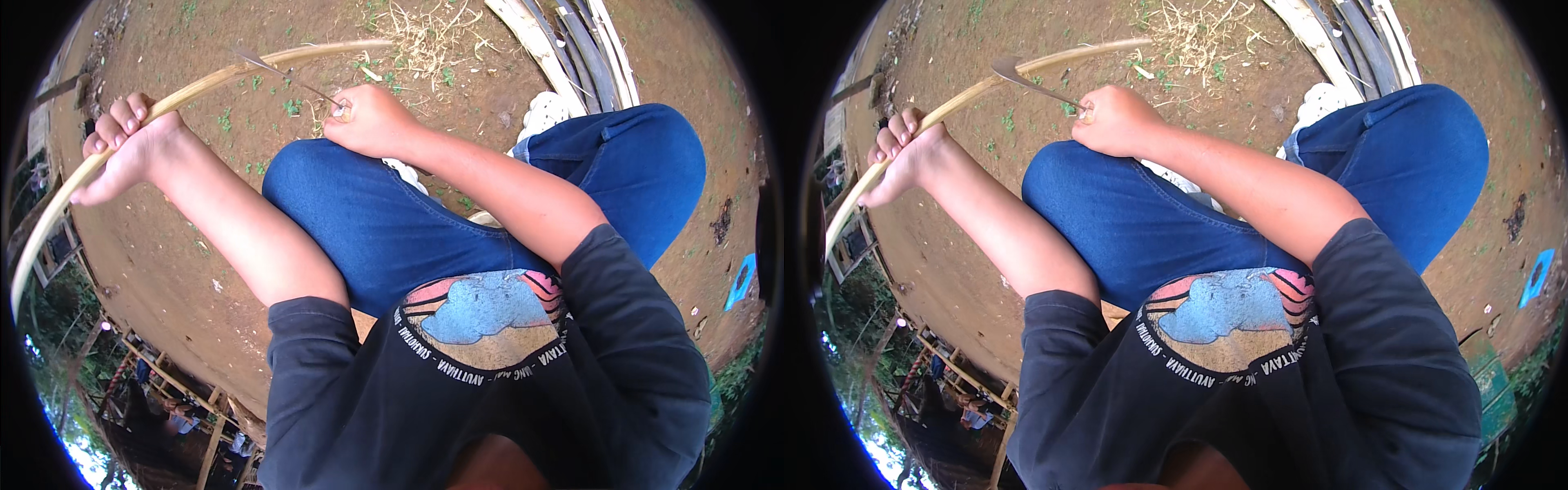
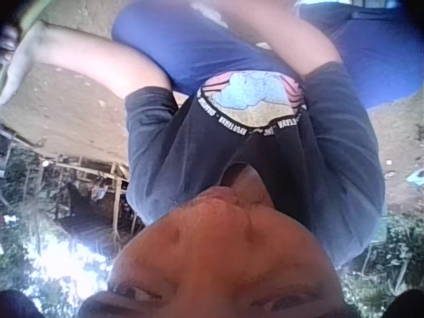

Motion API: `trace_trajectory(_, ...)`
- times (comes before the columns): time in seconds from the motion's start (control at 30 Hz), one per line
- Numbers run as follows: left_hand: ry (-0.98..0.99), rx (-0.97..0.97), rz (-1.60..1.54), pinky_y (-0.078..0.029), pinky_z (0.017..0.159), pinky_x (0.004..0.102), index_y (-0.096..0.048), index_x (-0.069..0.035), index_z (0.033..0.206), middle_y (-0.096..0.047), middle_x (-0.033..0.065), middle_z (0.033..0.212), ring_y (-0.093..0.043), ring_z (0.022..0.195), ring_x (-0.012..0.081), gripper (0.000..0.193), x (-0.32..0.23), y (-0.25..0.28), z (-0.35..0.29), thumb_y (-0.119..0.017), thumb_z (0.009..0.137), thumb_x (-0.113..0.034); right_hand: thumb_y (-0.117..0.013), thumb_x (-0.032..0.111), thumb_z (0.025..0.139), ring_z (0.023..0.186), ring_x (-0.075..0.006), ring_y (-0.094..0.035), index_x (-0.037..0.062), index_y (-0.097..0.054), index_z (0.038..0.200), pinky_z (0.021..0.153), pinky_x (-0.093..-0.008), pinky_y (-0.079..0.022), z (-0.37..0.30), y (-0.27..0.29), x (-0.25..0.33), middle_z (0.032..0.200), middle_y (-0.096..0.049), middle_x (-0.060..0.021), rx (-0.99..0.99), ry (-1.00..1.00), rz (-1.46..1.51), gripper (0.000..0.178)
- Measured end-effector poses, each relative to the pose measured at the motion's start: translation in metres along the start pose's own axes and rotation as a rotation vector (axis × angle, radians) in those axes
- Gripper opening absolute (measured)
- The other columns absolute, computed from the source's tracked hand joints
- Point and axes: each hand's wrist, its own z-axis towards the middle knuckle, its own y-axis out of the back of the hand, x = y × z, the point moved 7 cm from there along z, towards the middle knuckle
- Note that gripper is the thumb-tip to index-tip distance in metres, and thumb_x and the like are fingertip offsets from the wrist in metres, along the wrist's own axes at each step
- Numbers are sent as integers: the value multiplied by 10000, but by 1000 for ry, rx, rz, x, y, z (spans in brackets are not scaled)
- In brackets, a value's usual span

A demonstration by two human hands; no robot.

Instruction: The person uses a sickle to shave a long bamboo stalk, stripping layers from the surface by pulling the blade along the length of the wood while holding the stalk by hand.

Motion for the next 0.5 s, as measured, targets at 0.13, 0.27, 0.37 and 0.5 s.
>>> trace_trajectory(0.13, -12, -45, -95, -207, 302, 233, -349, -169, 472, -289, -28, 363, -259, 293, 124, 705, -11, -5, -8, -225, 786, -788, -640, 246, 759, 575, -217, -594, 4, -622, 714, 559, -358, -472, 2, 6, 4, 591, -594, -131, -15, 70, 12, 247)
trace_trajectory(0.27, -76, -28, -44, -233, 291, 222, -392, -169, 451, -323, -30, 359, -302, 288, 117, 720, -31, 1, 5, -237, 771, -795, -583, 274, 745, 684, -297, -651, 8, -659, 785, 666, -398, -531, 20, 36, -106, 752, -665, -170, 56, -275, -261, 279)
trace_trajectory(0.37, -34, 62, -91, -230, 282, 216, -410, -167, 455, -333, -33, 358, -301, 281, 112, 723, -23, -13, -1, -244, 781, -791, -575, 264, 749, 685, -314, -647, -9, -655, 783, 676, -398, -531, 16, 37, -108, 765, -667, -163, -70, -242, -223, 286)
trace_trajectory(0.5, 7, -9, -23, -222, 297, 229, -364, -181, 453, -301, -31, 361, -284, 287, 122, 705, -4, -13, -10, -245, 751, -808, -588, 266, 755, 663, -300, -630, -10, -649, 780, 663, -396, -517, 11, 7, -20, 741, -659, -158, -12, -34, -65, 284)
